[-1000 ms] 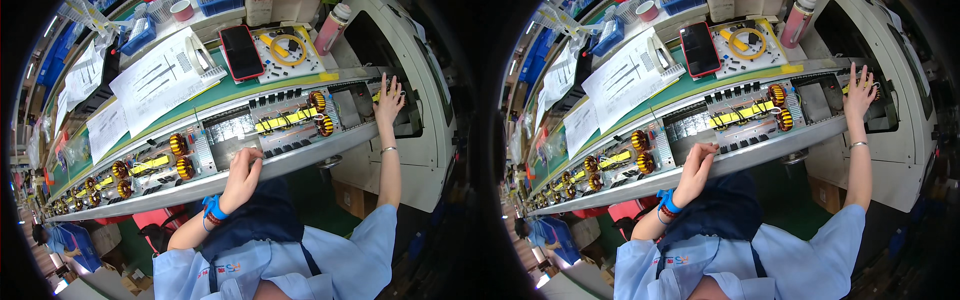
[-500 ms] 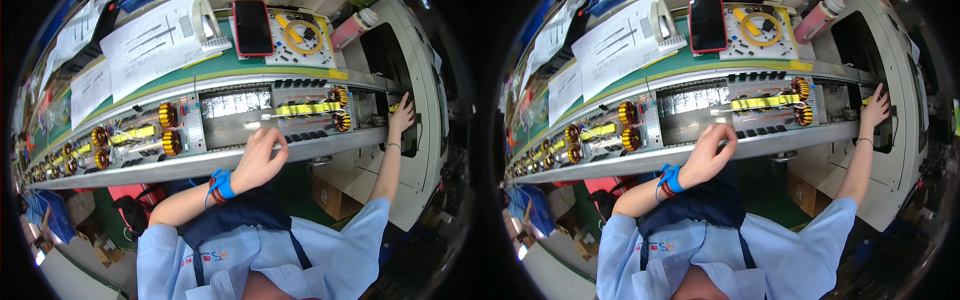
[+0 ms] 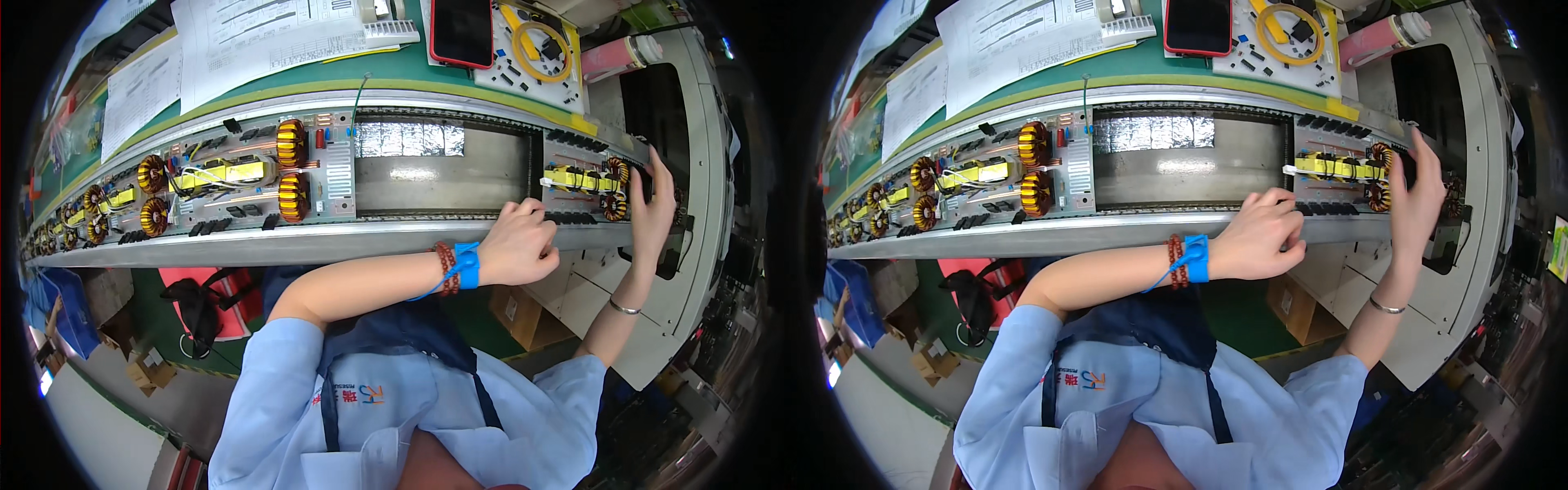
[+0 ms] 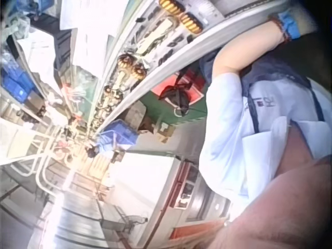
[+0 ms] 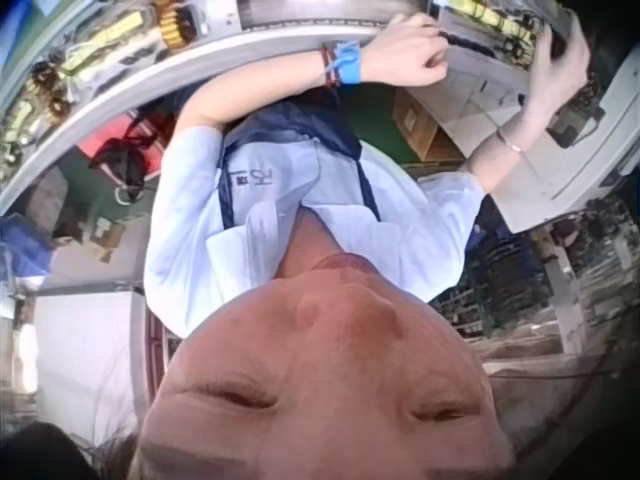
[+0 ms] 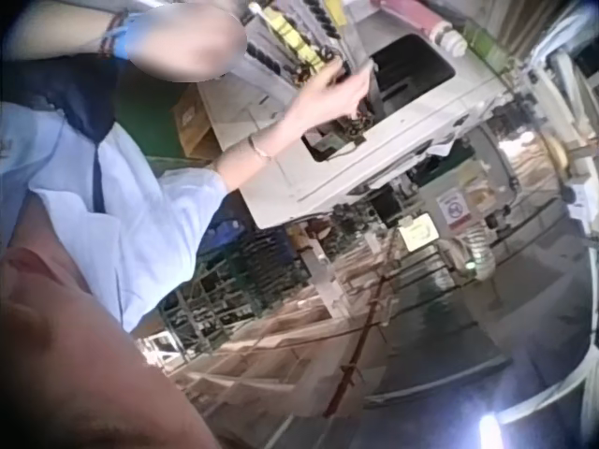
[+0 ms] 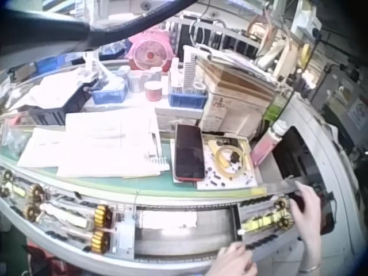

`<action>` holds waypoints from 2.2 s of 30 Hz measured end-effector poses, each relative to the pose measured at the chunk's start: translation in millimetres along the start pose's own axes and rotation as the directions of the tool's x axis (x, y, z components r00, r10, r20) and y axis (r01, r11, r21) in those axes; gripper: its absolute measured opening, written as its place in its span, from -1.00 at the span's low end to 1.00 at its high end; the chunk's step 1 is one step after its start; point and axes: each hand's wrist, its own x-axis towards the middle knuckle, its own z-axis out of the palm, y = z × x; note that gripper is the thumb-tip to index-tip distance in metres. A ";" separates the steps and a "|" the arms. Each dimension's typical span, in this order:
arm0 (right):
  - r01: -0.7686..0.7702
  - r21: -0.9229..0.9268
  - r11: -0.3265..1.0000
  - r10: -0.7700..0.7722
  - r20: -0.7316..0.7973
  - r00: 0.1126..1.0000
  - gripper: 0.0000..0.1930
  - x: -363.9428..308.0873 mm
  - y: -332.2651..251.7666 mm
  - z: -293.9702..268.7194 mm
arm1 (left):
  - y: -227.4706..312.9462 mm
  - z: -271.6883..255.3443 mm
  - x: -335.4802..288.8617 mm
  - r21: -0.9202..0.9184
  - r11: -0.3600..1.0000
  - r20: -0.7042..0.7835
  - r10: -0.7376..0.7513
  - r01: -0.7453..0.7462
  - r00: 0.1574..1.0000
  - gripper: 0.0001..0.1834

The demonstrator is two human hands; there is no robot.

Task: The person assembles electronic components on a long metal chassis by hand. They repeatedly pick up small black rectangular parts and insert them into slots along the chassis, which already contains yellow and brown coiled components. The person works methodically along the length of the chassis, handling the parts one at a time.

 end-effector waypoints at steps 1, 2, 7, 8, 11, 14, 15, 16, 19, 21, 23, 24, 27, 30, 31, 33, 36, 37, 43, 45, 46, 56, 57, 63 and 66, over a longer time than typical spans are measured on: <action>0.138 0.112 0.984 -0.138 -0.008 0.990 -0.60 9.9 -17.3 8.2 | -0.8 -0.6 0.0 0.015 1.000 -0.009 0.018 -0.018 1.000 -0.76; 0.086 0.236 0.968 -0.117 0.118 0.986 -0.61 18.0 -44.3 8.2 | 3.6 -7.0 0.0 0.074 0.997 0.050 0.007 -0.011 0.999 -0.75; 0.318 0.411 0.854 -0.441 0.250 0.862 -0.64 40.8 -110.4 65.2 | 18.7 -58.0 -36.8 0.190 0.955 0.035 0.224 -0.227 0.974 -0.81; 0.379 0.375 0.846 -0.474 0.201 0.857 -0.66 42.4 -119.1 77.1 | 19.6 -74.4 -47.1 0.187 0.949 0.040 0.249 -0.252 0.968 -0.83; 0.474 0.279 0.835 -0.518 0.111 0.848 -0.73 48.3 -144.0 94.8 | 17.6 -120.0 -80.6 0.248 0.947 0.015 0.207 -0.204 0.978 -0.87; 0.517 0.182 0.837 -0.537 0.088 0.839 -0.82 49.2 -155.7 105.1 | 14.9 -152.1 -107.7 0.304 0.946 -0.064 0.135 -0.109 0.989 -0.85; 0.528 0.147 0.837 -0.543 0.087 0.835 -0.84 48.0 -156.9 107.4 | 13.8 -159.4 -114.2 0.313 0.946 -0.080 0.118 -0.087 0.990 -0.84; 0.501 0.161 0.850 -0.519 0.095 0.850 -0.85 45.0 -159.5 109.1 | 12.9 -165.3 -121.0 0.316 0.946 -0.099 0.115 -0.078 0.989 -0.84; 0.357 0.291 0.887 -0.404 0.116 0.908 -0.86 25.1 -175.1 109.1 | 10.1 -179.5 -140.0 0.316 0.947 -0.148 0.111 -0.060 0.983 -0.82; 0.172 0.475 0.863 -0.270 0.146 0.952 -0.86 1.1 -192.1 107.0 | 9.3 -185.1 -148.8 0.301 0.952 -0.181 0.123 -0.064 0.976 -0.81; 0.005 0.610 0.793 -0.141 0.175 0.974 -0.86 -18.9 -214.5 112.6 | 6.5 -189.3 -154.3 0.303 0.949 -0.181 0.147 -0.087 0.972 -0.81; -0.019 0.624 0.781 -0.117 0.176 0.977 -0.86 -23.7 -226.2 117.4 | 5.5 -191.5 -155.9 0.303 0.948 -0.179 0.159 -0.100 0.971 -0.80; -0.106 0.677 0.728 -0.069 0.226 0.972 -0.84 -35.4 -252.7 137.3 | 5.3 -197.0 -159.0 0.329 0.936 -0.181 0.190 -0.123 0.965 -0.79; -0.114 0.603 0.790 -0.075 0.280 0.957 -0.78 -39.3 -268.9 142.6 | 5.6 -204.0 -162.0 0.362 0.919 -0.202 0.238 -0.154 0.950 -0.79; -0.090 0.540 0.837 -0.058 0.251 0.966 -0.77 -40.0 -271.0 141.5 | 5.8 -206.5 -164.7 0.363 0.921 -0.213 0.232 -0.143 0.949 -0.79; -0.046 0.403 0.914 -0.034 0.188 0.982 -0.75 -41.0 -272.0 138.3 | 5.4 -213.0 -172.0 0.364 0.924 -0.236 0.218 -0.122 0.947 -0.78; -0.046 0.588 0.807 -0.027 0.115 0.993 -0.73 -30.9 -251.0 148.9 | 4.4 -221.0 -183.6 0.376 0.923 -0.285 0.199 -0.082 0.938 -0.78; -0.073 0.695 0.715 -0.004 0.108 0.994 -0.73 -25.4 -252.2 147.8 | 2.7 -223.4 -186.8 0.381 0.921 -0.295 0.201 -0.078 0.934 -0.78; -0.003 0.627 0.779 -0.077 0.102 0.992 -0.70 -6.3 -279.3 127.8 | 2.1 -239.9 -209.6 0.428 0.904 -0.369 0.182 -0.008 0.912 -0.79; 0.257 0.486 0.836 -0.252 -0.077 0.965 -0.71 -9.6 -275.1 136.8 | 0.3 -245.2 -220.5 0.442 0.897 -0.416 0.176 0.029 0.892 -0.79; 0.357 0.370 0.858 -0.332 -0.133 0.934 -0.66 -8.8 -276.1 137.0 | -1.4 -249.2 -226.0 0.455 0.889 -0.437 0.175 0.049 0.883 -0.79; 0.313 0.311 0.898 -0.338 0.029 0.941 -0.67 -36.1 -288.7 83.5 | -22.9 -255.5 -204.6 0.597 0.791 -0.368 0.122 0.133 0.922 -0.68; 0.300 0.329 0.895 -0.325 0.021 0.946 -0.68 -40.8 -289.9 79.0 | -24.8 -255.9 -202.5 0.596 0.790 -0.351 0.096 0.144 0.931 -0.67; 0.315 0.477 0.820 -0.389 0.062 0.919 -0.67 -76.3 -294.6 69.1 | -15.5 -254.2 -219.4 0.573 0.811 -0.280 0.059 0.117 0.958 -0.65; 0.342 0.559 0.755 -0.469 0.097 0.878 -0.64 -87.7 -319.4 68.3 | -15.7 -258.6 -237.1 0.603 0.795 -0.348 0.176 0.075 0.921 -0.66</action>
